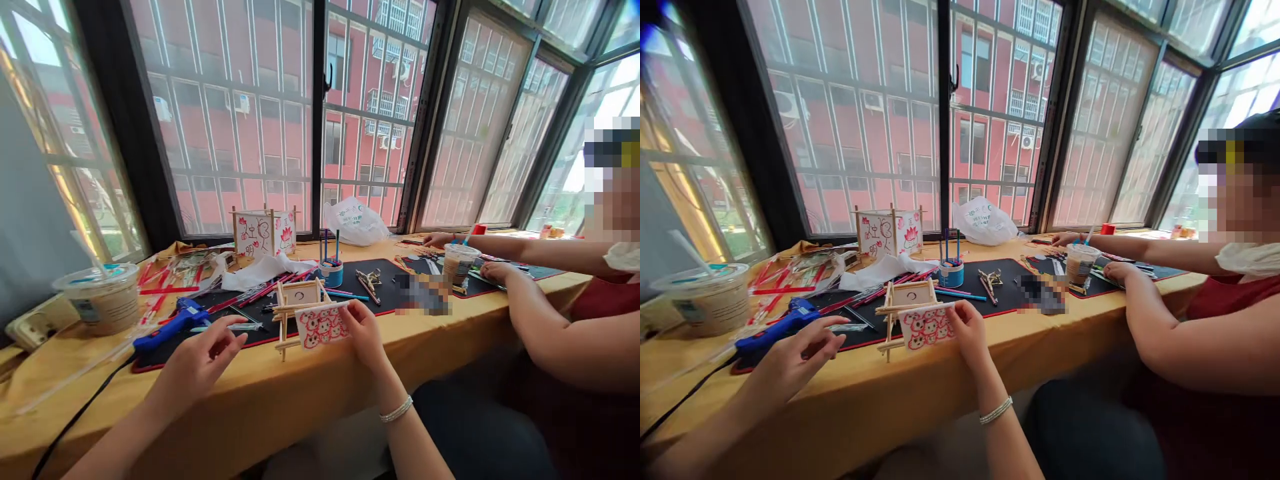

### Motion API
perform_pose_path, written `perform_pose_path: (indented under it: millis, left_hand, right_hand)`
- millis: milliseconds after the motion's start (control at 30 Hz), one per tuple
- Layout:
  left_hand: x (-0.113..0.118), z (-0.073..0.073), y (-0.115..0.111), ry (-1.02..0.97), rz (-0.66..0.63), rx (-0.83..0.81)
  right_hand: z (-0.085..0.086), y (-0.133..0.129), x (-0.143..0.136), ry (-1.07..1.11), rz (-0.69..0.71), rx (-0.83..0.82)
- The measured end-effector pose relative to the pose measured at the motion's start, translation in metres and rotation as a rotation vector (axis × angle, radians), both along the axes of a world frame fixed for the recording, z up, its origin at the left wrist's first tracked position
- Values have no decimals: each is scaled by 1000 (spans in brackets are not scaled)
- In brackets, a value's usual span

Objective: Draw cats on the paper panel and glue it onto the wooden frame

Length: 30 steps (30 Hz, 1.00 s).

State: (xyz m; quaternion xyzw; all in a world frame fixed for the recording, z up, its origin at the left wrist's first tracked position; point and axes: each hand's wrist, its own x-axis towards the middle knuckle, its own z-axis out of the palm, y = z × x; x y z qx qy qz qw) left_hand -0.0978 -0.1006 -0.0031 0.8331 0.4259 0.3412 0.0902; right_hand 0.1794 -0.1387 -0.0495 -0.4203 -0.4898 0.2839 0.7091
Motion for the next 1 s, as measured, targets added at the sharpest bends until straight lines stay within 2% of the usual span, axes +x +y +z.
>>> perform_pose_path:
  millis: [100,267,400,600,767,833,900,933,1000]
  left_hand:
    - [11,-8,-13,-7,-26,-176]
    - [45,-7,-11,37,-103,-155]
    - [62,-12,-9,50,-145,-175]
    - [59,-21,-14,-41,-159,-149]
    - [51,-24,-23,-55,-105,-115]
    - [42,-21,-26,-60,-51,-54]
    - [26,-15,-25,-61,77,55]
    - [16,-12,-22,-47,180,122]
    - [-9,-7,-11,116,417,249]
  right_hand:
    - [-2,0,2,121,-15,17]
    - [1,-4,7,279,-113,52]
    - [10,-12,21,285,-183,22]
    - [14,-13,53,67,-316,-115]
    - [7,0,67,-332,-508,-274]
    - [4,4,66,-463,-605,-282]
    - [2,5,64,-557,-696,-258]
    - [1,3,63,-590,-737,-242]
    - [-1,-1,60,-636,-809,-207]
